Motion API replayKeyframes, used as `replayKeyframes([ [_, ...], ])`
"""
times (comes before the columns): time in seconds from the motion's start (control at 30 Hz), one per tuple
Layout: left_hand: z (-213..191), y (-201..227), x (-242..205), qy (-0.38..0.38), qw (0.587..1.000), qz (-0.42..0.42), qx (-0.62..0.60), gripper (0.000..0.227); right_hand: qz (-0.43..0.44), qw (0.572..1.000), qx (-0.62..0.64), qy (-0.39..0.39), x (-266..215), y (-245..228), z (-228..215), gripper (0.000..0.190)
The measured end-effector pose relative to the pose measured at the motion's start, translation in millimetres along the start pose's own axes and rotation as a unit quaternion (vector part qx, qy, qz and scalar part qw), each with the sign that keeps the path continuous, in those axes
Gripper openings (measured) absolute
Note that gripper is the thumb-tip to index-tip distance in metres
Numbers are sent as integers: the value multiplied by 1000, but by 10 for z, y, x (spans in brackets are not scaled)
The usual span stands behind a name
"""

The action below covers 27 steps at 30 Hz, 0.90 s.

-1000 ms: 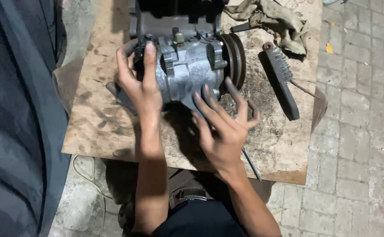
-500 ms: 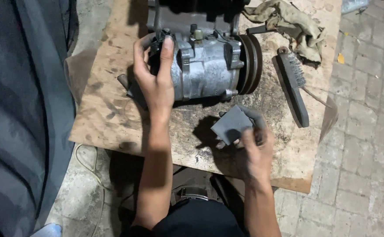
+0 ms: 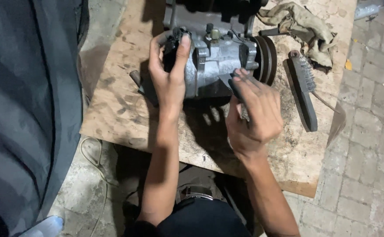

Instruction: The person scrubs a metal car part, likely an alternator, with a wire brush and a sanding block on a wooden table. They rotate the part to clean different sides and use a small tool to clean crevices.

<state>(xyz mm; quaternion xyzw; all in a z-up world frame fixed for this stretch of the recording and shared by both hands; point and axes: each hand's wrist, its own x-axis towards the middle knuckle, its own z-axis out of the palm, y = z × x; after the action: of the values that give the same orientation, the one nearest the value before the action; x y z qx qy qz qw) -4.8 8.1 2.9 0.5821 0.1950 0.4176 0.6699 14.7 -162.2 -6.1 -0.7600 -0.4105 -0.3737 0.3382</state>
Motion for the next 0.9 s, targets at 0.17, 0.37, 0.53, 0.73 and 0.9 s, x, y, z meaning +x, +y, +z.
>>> replayKeyframes([
  [0.17,-14,61,1,-2,1000,-13,1,42,-50,997,-60,18,240,-103,188,11],
  [0.37,-25,61,6,-2,1000,-12,-10,38,-121,991,-48,-35,264,-202,211,16],
  [0.53,-37,33,18,-3,1000,-14,-13,40,-127,989,-71,-23,159,-82,287,20],
  [0.73,-89,42,39,-21,997,-56,-57,39,-159,985,-62,-12,201,-70,272,14],
  [0.9,-131,-25,93,-42,994,-83,-50,53,-213,976,-36,-22,190,32,335,18],
])
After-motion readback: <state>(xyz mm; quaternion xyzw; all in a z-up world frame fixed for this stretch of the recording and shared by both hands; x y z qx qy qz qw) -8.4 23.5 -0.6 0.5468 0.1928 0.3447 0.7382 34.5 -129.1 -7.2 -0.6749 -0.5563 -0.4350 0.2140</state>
